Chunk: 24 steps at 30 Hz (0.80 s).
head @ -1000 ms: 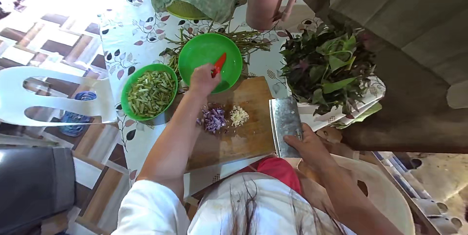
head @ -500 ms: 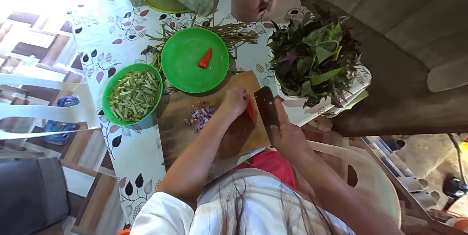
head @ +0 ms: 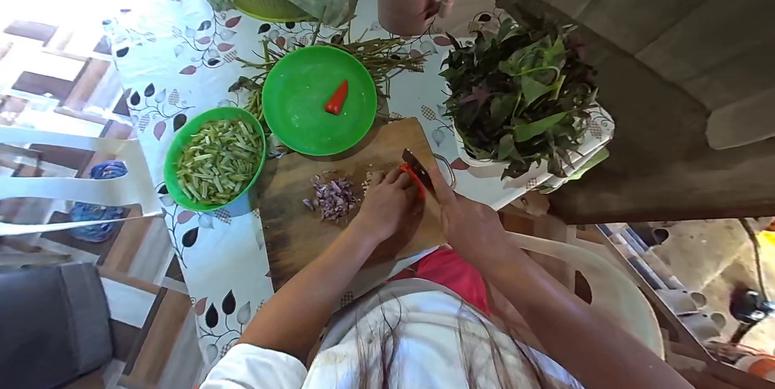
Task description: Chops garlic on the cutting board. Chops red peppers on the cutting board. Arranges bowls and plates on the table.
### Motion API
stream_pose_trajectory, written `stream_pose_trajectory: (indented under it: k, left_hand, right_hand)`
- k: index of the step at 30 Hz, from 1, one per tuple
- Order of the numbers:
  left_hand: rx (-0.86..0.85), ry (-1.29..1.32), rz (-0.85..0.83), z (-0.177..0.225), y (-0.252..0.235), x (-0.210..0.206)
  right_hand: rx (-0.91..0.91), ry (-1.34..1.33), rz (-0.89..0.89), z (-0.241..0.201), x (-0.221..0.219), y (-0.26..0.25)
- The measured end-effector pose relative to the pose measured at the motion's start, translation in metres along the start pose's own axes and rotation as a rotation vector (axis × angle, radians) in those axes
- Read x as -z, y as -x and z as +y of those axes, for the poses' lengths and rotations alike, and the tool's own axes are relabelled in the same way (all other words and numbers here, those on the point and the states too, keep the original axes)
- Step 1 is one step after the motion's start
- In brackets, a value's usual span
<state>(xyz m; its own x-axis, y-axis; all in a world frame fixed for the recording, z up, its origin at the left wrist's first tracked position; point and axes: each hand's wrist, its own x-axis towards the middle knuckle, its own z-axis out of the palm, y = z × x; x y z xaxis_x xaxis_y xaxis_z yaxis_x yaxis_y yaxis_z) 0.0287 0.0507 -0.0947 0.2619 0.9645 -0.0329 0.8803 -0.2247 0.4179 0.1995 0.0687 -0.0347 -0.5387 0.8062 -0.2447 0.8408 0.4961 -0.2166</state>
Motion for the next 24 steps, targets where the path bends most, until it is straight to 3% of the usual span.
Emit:
stream_pose_trajectory:
  k: [4,14,18,24]
  left_hand:
    - [-0.004,0.022,-0.035,-0.001,-0.002,0.006]
    - [0.003,-0.043,-0.054,0.003,-0.004,0.006]
    - [0.024,-0.018,-0.067,0.004,-0.003,0.004]
    - [0.045,-0.005,-0.096,0.008,-0.002,0.008]
  right_hand:
    - [0.08,0.007,0.106,0.005,-0.004,0.005]
    - [0.096,0.024,0.168,-0.007,-0.014,0.013]
    - [0.013,0.037,-0.004,-0.013,-0.008,0.009]
    - [-0.151,0.086,-0.406,-0.033,0.012,-0.005]
